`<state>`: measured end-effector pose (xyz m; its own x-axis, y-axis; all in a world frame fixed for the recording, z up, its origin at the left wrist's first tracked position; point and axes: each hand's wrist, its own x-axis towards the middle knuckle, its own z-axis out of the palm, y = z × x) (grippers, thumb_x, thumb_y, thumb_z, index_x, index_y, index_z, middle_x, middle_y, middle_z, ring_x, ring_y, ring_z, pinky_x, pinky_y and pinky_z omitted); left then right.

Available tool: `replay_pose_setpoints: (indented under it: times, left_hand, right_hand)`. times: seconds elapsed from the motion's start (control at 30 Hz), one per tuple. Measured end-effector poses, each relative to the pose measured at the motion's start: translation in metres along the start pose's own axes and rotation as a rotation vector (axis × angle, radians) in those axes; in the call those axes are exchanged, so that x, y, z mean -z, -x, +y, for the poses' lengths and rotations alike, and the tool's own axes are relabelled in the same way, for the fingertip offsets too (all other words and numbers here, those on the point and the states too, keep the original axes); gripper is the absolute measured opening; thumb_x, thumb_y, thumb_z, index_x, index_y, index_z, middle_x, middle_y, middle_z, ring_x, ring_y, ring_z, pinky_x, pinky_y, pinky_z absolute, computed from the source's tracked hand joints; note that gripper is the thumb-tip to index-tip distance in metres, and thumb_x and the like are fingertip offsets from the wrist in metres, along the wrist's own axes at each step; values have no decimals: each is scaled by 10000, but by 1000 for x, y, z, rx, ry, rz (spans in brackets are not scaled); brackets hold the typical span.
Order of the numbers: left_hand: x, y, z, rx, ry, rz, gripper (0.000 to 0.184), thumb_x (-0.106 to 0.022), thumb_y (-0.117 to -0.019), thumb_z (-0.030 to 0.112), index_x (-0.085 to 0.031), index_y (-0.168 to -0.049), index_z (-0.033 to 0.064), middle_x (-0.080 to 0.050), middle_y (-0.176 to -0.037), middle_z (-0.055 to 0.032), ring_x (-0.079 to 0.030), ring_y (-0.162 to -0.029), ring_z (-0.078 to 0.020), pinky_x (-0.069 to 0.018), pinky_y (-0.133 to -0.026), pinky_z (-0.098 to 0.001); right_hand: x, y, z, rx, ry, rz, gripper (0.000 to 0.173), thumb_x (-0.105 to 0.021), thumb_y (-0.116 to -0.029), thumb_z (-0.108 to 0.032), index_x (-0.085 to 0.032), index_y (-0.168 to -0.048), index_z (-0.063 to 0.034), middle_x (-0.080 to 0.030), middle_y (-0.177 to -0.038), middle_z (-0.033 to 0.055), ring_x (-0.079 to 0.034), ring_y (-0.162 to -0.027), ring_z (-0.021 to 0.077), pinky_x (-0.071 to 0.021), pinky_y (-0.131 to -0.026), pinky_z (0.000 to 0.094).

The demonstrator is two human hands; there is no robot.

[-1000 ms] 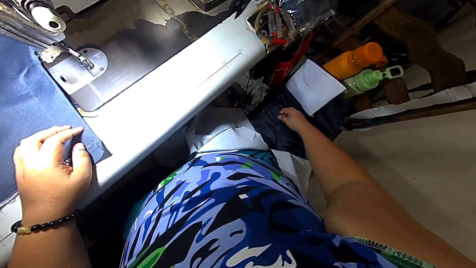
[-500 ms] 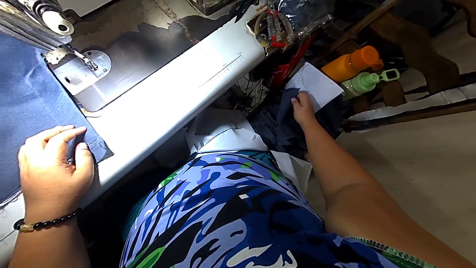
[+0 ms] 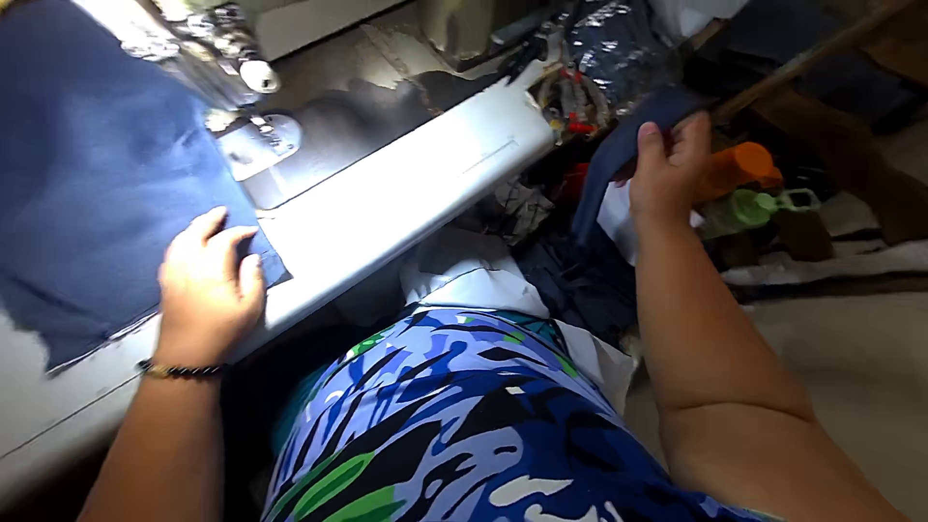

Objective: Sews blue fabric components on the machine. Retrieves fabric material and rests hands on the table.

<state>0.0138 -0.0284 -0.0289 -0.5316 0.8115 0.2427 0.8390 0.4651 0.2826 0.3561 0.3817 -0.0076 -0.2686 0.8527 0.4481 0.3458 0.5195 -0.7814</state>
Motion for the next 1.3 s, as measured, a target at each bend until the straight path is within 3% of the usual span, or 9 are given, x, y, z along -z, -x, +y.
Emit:
replay_pose_setpoints:
  times: [0.17,0.23,0.4,0.57,0.7,0.9,1.07,1.17,1.3]
  left_hand:
    - [1,0,2,32,-26,-53,476,-383,-1030,291,-582,-1392,55,-382,-1621,-172,-333,-1517,-350,-265,-1213,-570]
    - [5,4,7,38,3,-65,469,-407,-1040,291,-576,-1415,65,-390,-1622,-166,-326,-1526,-340,-251,-1228,-563]
    - [20,24,19,80,103,-146,480,-433,-1037,350,-587,-1419,102,-422,-1607,-142,-353,-1511,-339,-288,-1188,-600]
    - [35,-23,14,157,166,48,302,-499,-1033,198,-736,-1125,34,-720,-1123,-165,-669,-1110,-321,-514,-975,-528]
    - [12,-79,11,397,-65,-131,713,-342,-1063,526,-246,-1644,124,-196,-1714,-123,-160,-1584,-343,-116,-1205,-700]
    - [23,-113,-44,462,-132,-301,684,-342,-1105,401,-100,-1660,82,-80,-1740,-93,-53,-1601,-344,-49,-1151,-800]
    - [34,-130,-32,459,-210,-148,568,-533,-1032,356,-509,-1474,2,-505,-1460,-272,-438,-1379,-493,-413,-1009,-703]
    - [37,-143,-24,532,-131,-38,516,-538,-1043,269,-467,-1484,11,-568,-1374,-323,-535,-1305,-517,-433,-1051,-681]
    - [43,-127,-7,585,-64,-92,459,-512,-1015,64,-417,-1464,77,-647,-1118,-361,-657,-1006,-572,-493,-808,-743]
  right_hand:
    - [-138,20,-113,331,122,-313,251,-533,-1011,-140,-623,-1013,95,-658,-845,212,-661,-765,294,-540,-718,453]
    - [-190,50,-153,416,96,-639,255,-562,-1001,-139,-653,-929,89,-683,-932,241,-683,-936,389,-531,-848,545]
    - [-227,82,-182,790,45,-1097,331,-511,-1006,-71,-733,-1251,-77,-651,-1272,155,-573,-1189,378,-490,-946,518]
    - [-224,62,-157,960,132,-1058,460,-523,-1028,-362,-618,-1436,-172,-593,-1397,137,-508,-1308,382,-348,-1013,655]
    - [-217,66,-150,868,218,-1013,468,-388,-1083,-369,-548,-1503,-239,-495,-1572,73,-404,-1491,306,-234,-1190,663]
    - [-212,67,-161,649,367,-1091,542,-384,-1092,-370,-418,-1585,-148,-326,-1681,18,-225,-1576,205,-98,-1262,599]
    - [-215,68,-158,652,347,-1054,495,-385,-1102,-314,-419,-1588,-225,-346,-1670,-38,-230,-1571,188,-128,-1265,570]
    - [-216,70,-156,655,365,-1024,487,-409,-1085,-340,-458,-1563,-261,-347,-1669,-17,-225,-1571,224,-149,-1264,557]
    - [-214,67,-155,607,372,-1125,500,-403,-1092,-332,-421,-1586,-259,-303,-1689,-11,-178,-1585,223,-104,-1276,550]
